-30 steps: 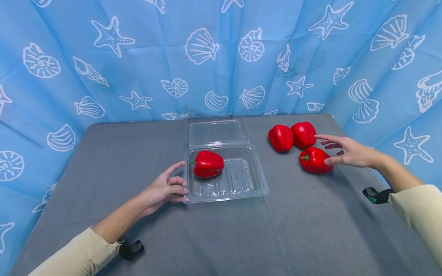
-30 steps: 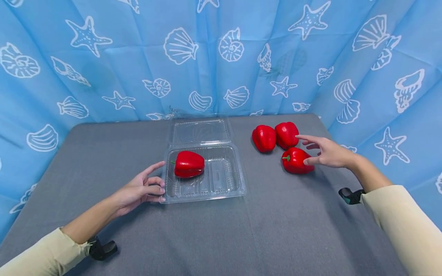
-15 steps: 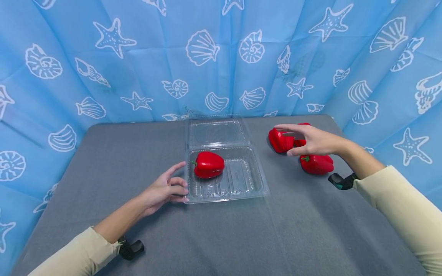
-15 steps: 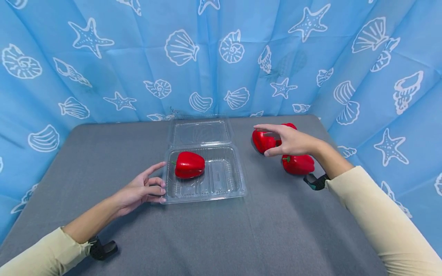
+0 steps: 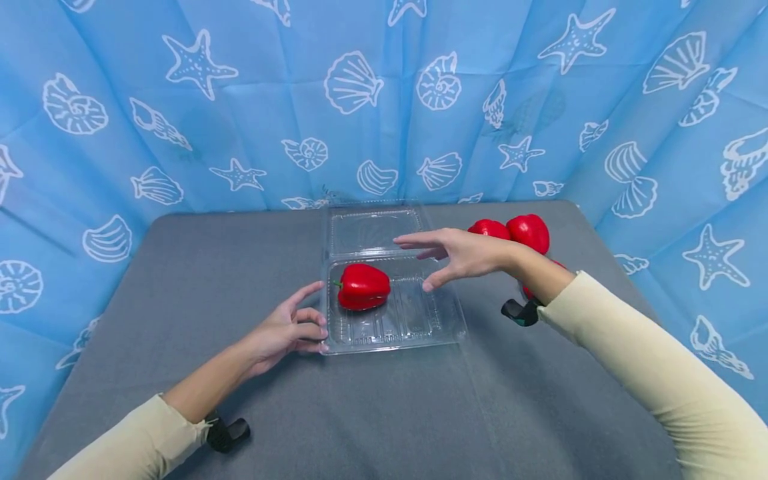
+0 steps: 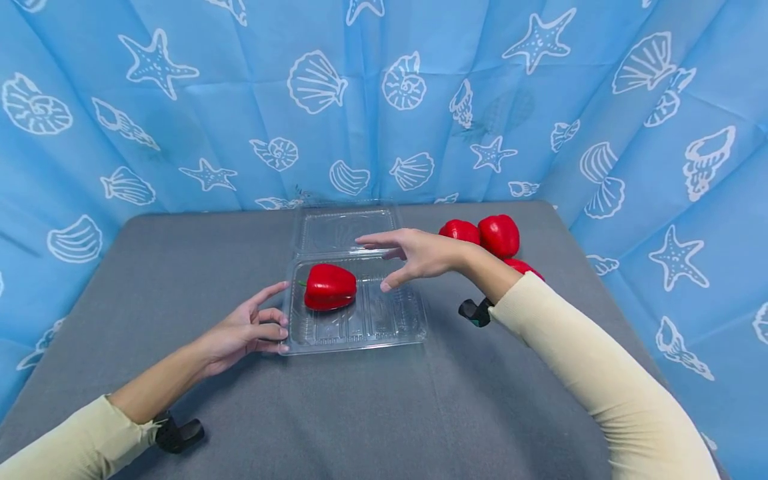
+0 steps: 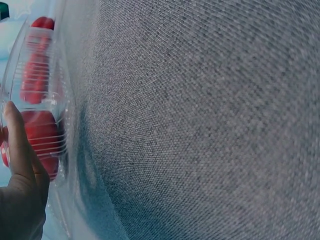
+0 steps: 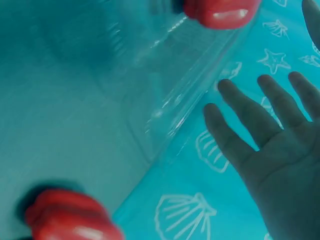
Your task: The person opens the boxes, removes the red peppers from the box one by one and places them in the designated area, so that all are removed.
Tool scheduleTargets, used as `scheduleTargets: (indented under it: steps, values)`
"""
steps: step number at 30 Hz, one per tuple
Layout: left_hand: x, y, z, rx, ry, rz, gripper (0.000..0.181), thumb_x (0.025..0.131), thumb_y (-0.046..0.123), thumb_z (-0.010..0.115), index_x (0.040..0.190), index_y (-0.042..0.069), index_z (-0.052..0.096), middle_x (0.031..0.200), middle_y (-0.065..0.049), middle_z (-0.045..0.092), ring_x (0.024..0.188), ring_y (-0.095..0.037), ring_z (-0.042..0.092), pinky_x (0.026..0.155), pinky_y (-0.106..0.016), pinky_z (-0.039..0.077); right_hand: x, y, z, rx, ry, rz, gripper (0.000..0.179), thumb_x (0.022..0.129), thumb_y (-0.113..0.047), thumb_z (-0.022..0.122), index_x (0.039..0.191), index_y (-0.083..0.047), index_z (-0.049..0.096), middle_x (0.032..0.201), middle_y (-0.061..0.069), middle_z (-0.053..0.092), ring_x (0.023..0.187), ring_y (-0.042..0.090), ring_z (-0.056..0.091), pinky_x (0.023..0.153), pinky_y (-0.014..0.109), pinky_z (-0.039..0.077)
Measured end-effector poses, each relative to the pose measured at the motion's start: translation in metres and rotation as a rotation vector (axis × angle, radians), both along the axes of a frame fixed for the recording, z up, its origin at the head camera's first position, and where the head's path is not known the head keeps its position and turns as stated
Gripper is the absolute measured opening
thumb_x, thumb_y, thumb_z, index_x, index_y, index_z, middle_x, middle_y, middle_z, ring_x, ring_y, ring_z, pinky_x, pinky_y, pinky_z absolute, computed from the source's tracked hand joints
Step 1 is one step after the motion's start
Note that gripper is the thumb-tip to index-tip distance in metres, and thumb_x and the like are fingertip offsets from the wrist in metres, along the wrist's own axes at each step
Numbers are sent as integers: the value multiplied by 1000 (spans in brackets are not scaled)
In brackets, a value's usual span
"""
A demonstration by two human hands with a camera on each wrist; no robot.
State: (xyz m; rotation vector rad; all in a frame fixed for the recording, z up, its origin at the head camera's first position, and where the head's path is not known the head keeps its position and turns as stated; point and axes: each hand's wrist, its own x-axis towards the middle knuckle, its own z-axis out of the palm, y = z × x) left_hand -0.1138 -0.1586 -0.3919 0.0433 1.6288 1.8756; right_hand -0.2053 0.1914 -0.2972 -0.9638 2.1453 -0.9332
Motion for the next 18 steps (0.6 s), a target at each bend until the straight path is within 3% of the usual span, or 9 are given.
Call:
scheduleTargets:
  steps: [8,18]
  values:
    - [-1,1,-1,7,9,-5,86,91,-3,63,158,21,14,100,-9,58,85,-20,64,86,-47,58,-12,-30,-14,-19,-84,65,85,84,-16,79,154,-3,32,157,17,33,142,35,36,110,50,41]
    - [-1,2,-2,-5,-10,5,88,90,-3,64,158,22,14,98,-6,59,85,-20,64,85,-45,58,-14,-46,-29,-12,-129,61,87,83,-14,79,155,-4,30,157,16,35,141,38,38,110,56,37]
